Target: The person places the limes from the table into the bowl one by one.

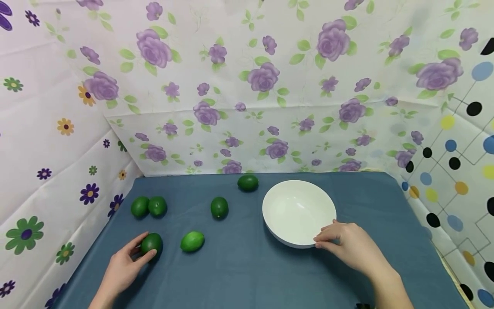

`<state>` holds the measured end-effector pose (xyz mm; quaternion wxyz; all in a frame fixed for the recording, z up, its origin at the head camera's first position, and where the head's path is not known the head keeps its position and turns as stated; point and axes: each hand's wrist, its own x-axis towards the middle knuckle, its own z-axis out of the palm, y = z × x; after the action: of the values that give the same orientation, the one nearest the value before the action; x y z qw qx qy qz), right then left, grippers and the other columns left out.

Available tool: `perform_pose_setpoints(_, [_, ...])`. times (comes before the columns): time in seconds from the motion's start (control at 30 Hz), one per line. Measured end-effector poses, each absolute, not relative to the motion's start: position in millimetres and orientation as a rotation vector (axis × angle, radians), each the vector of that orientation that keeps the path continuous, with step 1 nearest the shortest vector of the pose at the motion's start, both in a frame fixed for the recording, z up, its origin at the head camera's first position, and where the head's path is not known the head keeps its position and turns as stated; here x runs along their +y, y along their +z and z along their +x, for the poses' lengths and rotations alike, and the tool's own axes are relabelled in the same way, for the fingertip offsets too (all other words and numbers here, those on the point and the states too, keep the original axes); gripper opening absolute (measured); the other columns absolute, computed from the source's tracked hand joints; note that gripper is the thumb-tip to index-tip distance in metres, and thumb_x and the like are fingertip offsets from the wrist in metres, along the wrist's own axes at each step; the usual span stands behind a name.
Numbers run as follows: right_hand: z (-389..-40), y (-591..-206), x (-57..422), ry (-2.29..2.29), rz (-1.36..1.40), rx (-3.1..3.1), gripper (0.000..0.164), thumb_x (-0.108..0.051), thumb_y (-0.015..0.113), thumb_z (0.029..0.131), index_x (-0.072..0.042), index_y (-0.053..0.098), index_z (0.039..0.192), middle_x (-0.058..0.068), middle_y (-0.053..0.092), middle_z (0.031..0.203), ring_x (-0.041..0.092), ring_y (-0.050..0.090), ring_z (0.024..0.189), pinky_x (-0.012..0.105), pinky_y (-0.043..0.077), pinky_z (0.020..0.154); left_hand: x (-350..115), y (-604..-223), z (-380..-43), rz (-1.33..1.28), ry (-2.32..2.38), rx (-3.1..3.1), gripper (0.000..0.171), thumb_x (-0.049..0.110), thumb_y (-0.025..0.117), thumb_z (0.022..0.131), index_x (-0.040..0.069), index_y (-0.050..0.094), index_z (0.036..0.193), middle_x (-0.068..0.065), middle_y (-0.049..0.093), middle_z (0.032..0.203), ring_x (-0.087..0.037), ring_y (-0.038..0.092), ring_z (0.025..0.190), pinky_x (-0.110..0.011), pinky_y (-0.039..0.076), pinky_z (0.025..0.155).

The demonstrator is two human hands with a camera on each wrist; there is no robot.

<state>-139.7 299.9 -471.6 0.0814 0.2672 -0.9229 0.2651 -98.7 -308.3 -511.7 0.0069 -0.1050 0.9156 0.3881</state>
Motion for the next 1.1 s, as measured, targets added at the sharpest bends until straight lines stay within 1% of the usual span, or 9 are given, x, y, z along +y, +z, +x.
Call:
perform_pose_setpoints(0.17, [-140, -471, 301, 0.829, 0.794, -2.772, 0.025, -0.024, 0.092, 0.085, -0.041, 0.084, 0.1, -0.029, 0.074, 0.1, 0.014, 0.076, 0.108, 0.05, 0.05, 0.104, -306, -510, -99, -0.338, 1.223, 2.859, 0.079, 0.042, 0.08, 0.099, 0.004, 0.048, 0.161, -0.033, 0.061, 0.142, -0.044, 0.067, 0.122, -0.044, 0.063, 0.088])
perform_pose_setpoints(0.37, [-140, -471, 301, 0.842, 0.766, -2.795, 0.026, -0.023, 0.092, 0.085, -0.044, 0.083, 0.099, -0.027, 0.075, 0.102, 0.018, 0.076, 0.109, 0.053, 0.05, 0.106, -304, -508, -100, -0.377, 1.259, 2.858, 0.08, 0.043, 0.078, 0.1, 0.007, 0.044, 0.164, -0.032, 0.053, 0.152, -0.046, 0.061, 0.132, -0.042, 0.061, 0.095])
perform_pose_setpoints(0.47, [-140, -471, 302, 0.851, 0.75, -2.814, 0.026, -0.025, 0.091, 0.086, -0.045, 0.082, 0.098, -0.026, 0.075, 0.103, 0.02, 0.076, 0.111, 0.055, 0.05, 0.106, -301, -507, -100, -0.385, 1.276, 2.887, 0.078, 0.042, 0.078, 0.101, 0.009, 0.045, 0.164, -0.03, 0.051, 0.155, -0.046, 0.06, 0.133, -0.042, 0.06, 0.097])
perform_pose_setpoints(0.57, [-140, -470, 302, 0.855, 0.741, -2.825, 0.025, -0.025, 0.091, 0.086, -0.045, 0.082, 0.098, -0.026, 0.075, 0.103, 0.02, 0.076, 0.111, 0.055, 0.05, 0.106, -298, -505, -99, -0.369, 1.287, 2.947, 0.075, 0.04, 0.08, 0.1, 0.011, 0.049, 0.162, -0.028, 0.054, 0.153, -0.045, 0.062, 0.131, -0.043, 0.06, 0.096])
perform_pose_setpoints(0.7, [-141, -470, 301, 0.85, 0.731, -2.828, 0.025, -0.025, 0.091, 0.086, -0.046, 0.082, 0.097, -0.026, 0.074, 0.103, 0.019, 0.076, 0.11, 0.054, 0.052, 0.105, -291, -504, -99, -0.274, 1.317, 3.064, 0.068, 0.028, 0.085, 0.097, 0.011, 0.057, 0.156, -0.023, 0.058, 0.15, -0.041, 0.064, 0.128, -0.045, 0.062, 0.093])
perform_pose_setpoints(0.83, [-141, -468, 300, 0.855, 0.722, -2.83, 0.026, -0.024, 0.091, 0.086, -0.045, 0.082, 0.097, -0.026, 0.074, 0.103, 0.019, 0.075, 0.11, 0.054, 0.051, 0.106, -284, -503, -99, -0.154, 1.371, 3.165, 0.063, 0.014, 0.088, 0.093, 0.012, 0.063, 0.151, -0.017, 0.059, 0.151, -0.039, 0.062, 0.13, -0.046, 0.063, 0.088])
perform_pose_setpoints(0.93, [-140, -467, 299, 0.866, 0.715, -2.841, 0.025, -0.024, 0.091, 0.086, -0.045, 0.082, 0.096, -0.026, 0.075, 0.102, 0.021, 0.075, 0.111, 0.055, 0.05, 0.107, -277, -501, -98, -0.095, 1.426, 3.2, 0.063, 0.01, 0.088, 0.092, 0.013, 0.065, 0.15, -0.014, 0.059, 0.151, -0.038, 0.061, 0.132, -0.048, 0.064, 0.085])
perform_pose_setpoints(1.1, [-139, -467, 299, 0.873, 0.7, -2.858, 0.025, -0.024, 0.091, 0.087, -0.045, 0.082, 0.096, -0.026, 0.075, 0.102, 0.021, 0.075, 0.111, 0.056, 0.049, 0.108, -263, -493, -101, -0.012, 1.519, 3.203, 0.063, 0.007, 0.087, 0.092, 0.015, 0.065, 0.15, -0.011, 0.057, 0.154, -0.037, 0.058, 0.136, -0.055, 0.062, 0.087])
